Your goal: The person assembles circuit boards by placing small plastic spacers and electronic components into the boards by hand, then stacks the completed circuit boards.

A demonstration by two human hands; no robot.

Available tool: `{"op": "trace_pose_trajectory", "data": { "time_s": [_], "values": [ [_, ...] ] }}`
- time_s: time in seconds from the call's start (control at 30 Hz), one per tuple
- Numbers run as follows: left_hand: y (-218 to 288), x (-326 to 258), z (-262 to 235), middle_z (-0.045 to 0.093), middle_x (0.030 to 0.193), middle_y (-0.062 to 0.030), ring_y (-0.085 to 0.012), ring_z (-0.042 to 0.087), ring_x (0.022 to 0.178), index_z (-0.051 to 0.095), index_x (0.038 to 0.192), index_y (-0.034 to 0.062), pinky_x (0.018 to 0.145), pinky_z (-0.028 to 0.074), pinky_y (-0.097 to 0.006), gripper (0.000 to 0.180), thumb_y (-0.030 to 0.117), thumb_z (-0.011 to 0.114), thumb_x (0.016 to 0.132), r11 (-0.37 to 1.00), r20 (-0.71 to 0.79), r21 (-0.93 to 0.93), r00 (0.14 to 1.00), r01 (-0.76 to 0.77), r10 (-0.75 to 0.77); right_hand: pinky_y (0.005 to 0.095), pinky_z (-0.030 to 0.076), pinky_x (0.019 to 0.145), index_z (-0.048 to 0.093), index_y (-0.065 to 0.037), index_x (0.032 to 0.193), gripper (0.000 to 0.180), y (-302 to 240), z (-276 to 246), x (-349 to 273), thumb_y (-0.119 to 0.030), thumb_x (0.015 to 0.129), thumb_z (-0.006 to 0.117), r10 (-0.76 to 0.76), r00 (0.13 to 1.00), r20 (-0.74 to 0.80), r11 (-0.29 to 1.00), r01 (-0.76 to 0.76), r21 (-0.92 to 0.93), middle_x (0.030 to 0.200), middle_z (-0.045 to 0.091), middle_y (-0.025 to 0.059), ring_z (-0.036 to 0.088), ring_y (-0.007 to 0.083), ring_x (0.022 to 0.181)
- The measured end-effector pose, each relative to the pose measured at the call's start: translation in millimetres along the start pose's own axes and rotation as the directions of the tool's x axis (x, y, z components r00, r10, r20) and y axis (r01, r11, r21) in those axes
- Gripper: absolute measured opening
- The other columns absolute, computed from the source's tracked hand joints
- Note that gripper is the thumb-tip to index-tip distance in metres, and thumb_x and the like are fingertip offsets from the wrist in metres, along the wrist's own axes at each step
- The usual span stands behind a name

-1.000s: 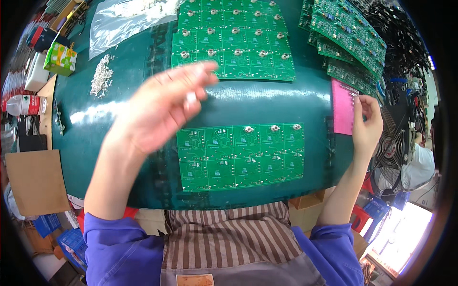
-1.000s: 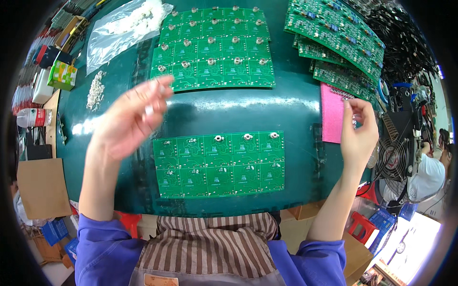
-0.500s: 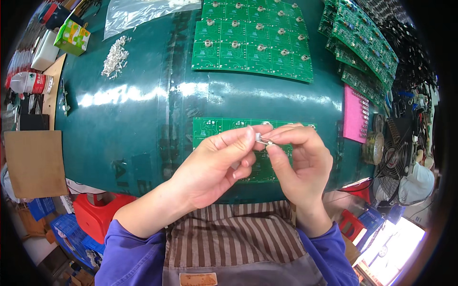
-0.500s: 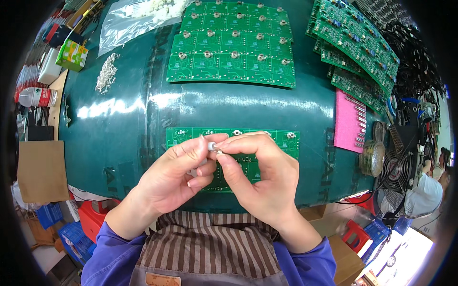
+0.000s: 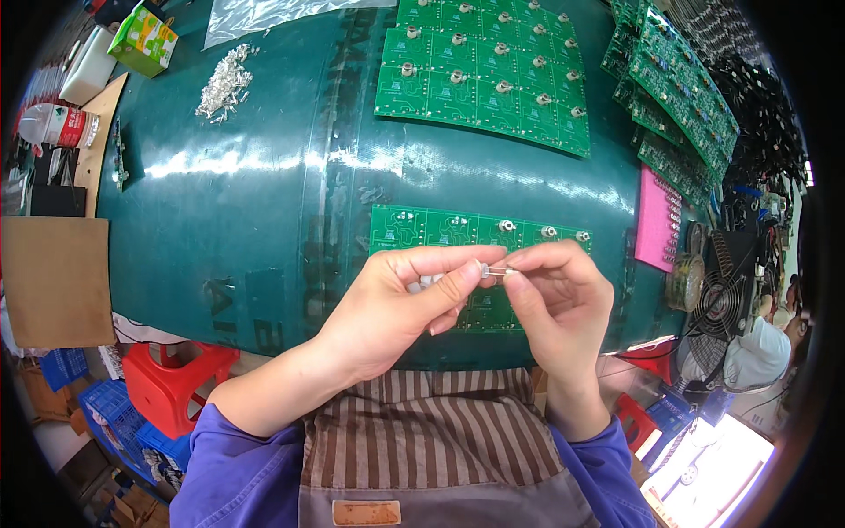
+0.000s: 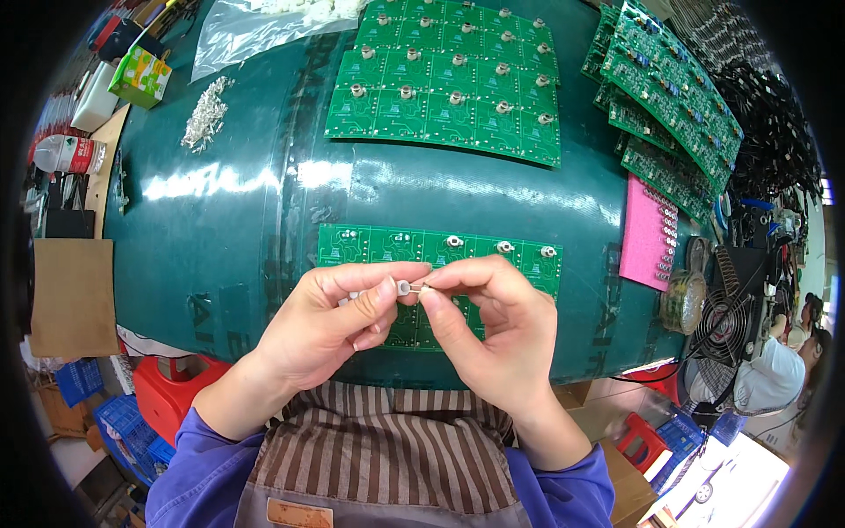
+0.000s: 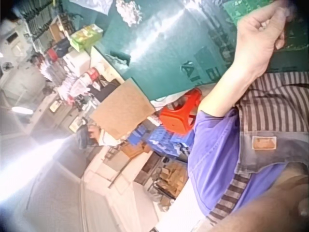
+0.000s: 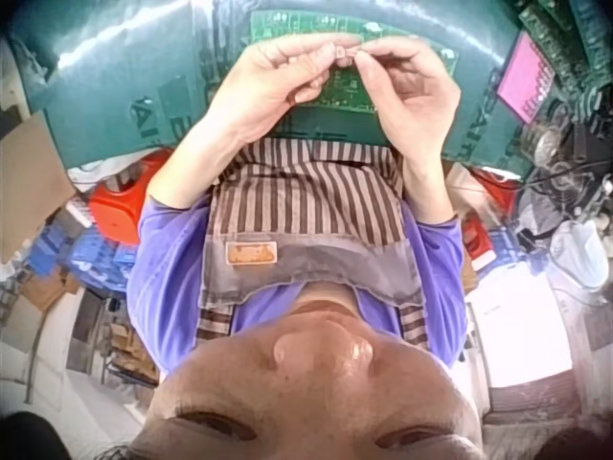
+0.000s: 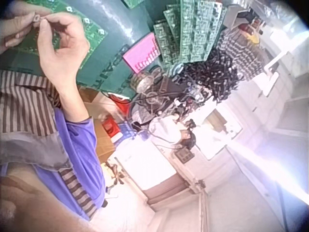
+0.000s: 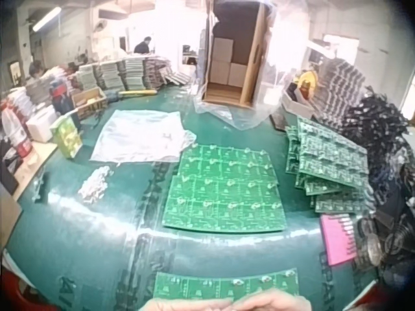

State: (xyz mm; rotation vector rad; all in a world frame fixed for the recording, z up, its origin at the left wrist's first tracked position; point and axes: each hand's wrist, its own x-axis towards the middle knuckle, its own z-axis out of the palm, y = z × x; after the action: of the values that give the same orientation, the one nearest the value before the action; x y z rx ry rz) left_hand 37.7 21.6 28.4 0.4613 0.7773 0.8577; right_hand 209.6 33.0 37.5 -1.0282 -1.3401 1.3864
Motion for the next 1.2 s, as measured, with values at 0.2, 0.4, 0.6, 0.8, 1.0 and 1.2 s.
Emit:
{"op": "trace_pose_trajectory", "data": {
  "time_s": [0.2, 0.4, 0.6, 0.8, 1.0, 1.2],
  "values": [
    [4.3, -4.2, 4.1, 0.053, 0.069, 0.0033, -0.0036, 0.039, 0.057, 0.056, 0.119, 0.0016, 0.048, 0.030, -0.019, 0.031, 0.013, 0.056, 0.090, 0.996, -0.095, 0.076, 0.995, 0.052, -0.044, 0.0276, 0.050, 0.075, 0.061, 0.003, 0.089, 0.015, 4.8, -2.3, 4.0, 0.008, 0.076, 0.064, -0.113, 0.990, 0.087, 0.959, 0.132, -0.251, 0.089, 0.063, 0.0113, 0.063, 0.0179, 0.083],
    [-4.2, -13.1, 0.7, 0.060, 0.090, -0.0042, -0.0051, 0.045, 0.063, 0.050, 0.124, 0.0010, 0.054, 0.036, -0.020, 0.035, 0.014, 0.053, 0.092, 0.994, -0.093, -0.079, 0.992, 0.077, -0.084, 0.0266, 0.049, 0.069, 0.064, -0.001, 0.083, 0.013, 3.8, 0.2, 17.5, 0.004, 0.072, 0.067, -0.097, 0.987, 0.130, 0.936, 0.135, -0.325, 0.083, 0.066, 0.0086, 0.063, 0.0171, 0.076],
    [-14.8, -30.3, -0.8, 0.058, 0.113, -0.0136, -0.0163, 0.059, 0.092, 0.044, 0.126, -0.0029, 0.078, 0.049, -0.028, 0.036, 0.012, 0.046, 0.094, 0.979, -0.001, -0.192, 0.998, 0.068, -0.069, 0.0272, 0.048, 0.059, 0.066, -0.002, 0.082, 0.008, 9.6, 3.3, 54.9, -0.005, 0.074, 0.066, -0.064, 0.984, 0.168, 0.775, 0.154, -0.613, 0.075, 0.066, 0.0095, 0.065, 0.0184, 0.069],
    [-23.9, -30.1, -6.0, 0.059, 0.111, -0.0142, -0.0172, 0.060, 0.091, 0.046, 0.124, -0.0036, 0.079, 0.050, -0.027, 0.035, 0.014, 0.047, 0.094, 0.980, -0.018, -0.173, 0.995, 0.096, -0.101, 0.0267, 0.048, 0.060, 0.067, -0.003, 0.083, 0.009, 11.9, 4.6, 55.5, -0.006, 0.075, 0.066, -0.005, 0.991, 0.137, 0.745, 0.095, -0.660, 0.074, 0.066, 0.0091, 0.065, 0.0169, 0.068],
    [-26.5, -27.6, -8.2, 0.059, 0.109, -0.0144, -0.0174, 0.060, 0.091, 0.049, 0.121, -0.0035, 0.078, 0.050, -0.027, 0.032, 0.015, 0.047, 0.094, 0.983, -0.024, -0.169, 0.997, 0.071, -0.076, 0.0268, 0.048, 0.060, 0.067, -0.002, 0.083, 0.009, 10.0, 6.0, 56.0, -0.006, 0.075, 0.066, -0.005, 0.989, 0.149, 0.739, 0.104, -0.666, 0.073, 0.066, 0.0093, 0.065, 0.0174, 0.068],
    [-27.2, -28.1, -8.3, 0.059, 0.108, -0.0142, -0.0174, 0.060, 0.091, 0.050, 0.119, -0.0035, 0.078, 0.049, -0.028, 0.031, 0.015, 0.048, 0.093, 0.980, -0.026, -0.192, 0.998, 0.055, -0.061, 0.0274, 0.048, 0.059, 0.066, -0.002, 0.082, 0.007, 9.1, 8.7, 56.5, -0.006, 0.075, 0.066, -0.026, 0.987, 0.161, 0.710, 0.132, -0.692, 0.073, 0.065, 0.0094, 0.065, 0.0179, 0.068]
  ]
}}
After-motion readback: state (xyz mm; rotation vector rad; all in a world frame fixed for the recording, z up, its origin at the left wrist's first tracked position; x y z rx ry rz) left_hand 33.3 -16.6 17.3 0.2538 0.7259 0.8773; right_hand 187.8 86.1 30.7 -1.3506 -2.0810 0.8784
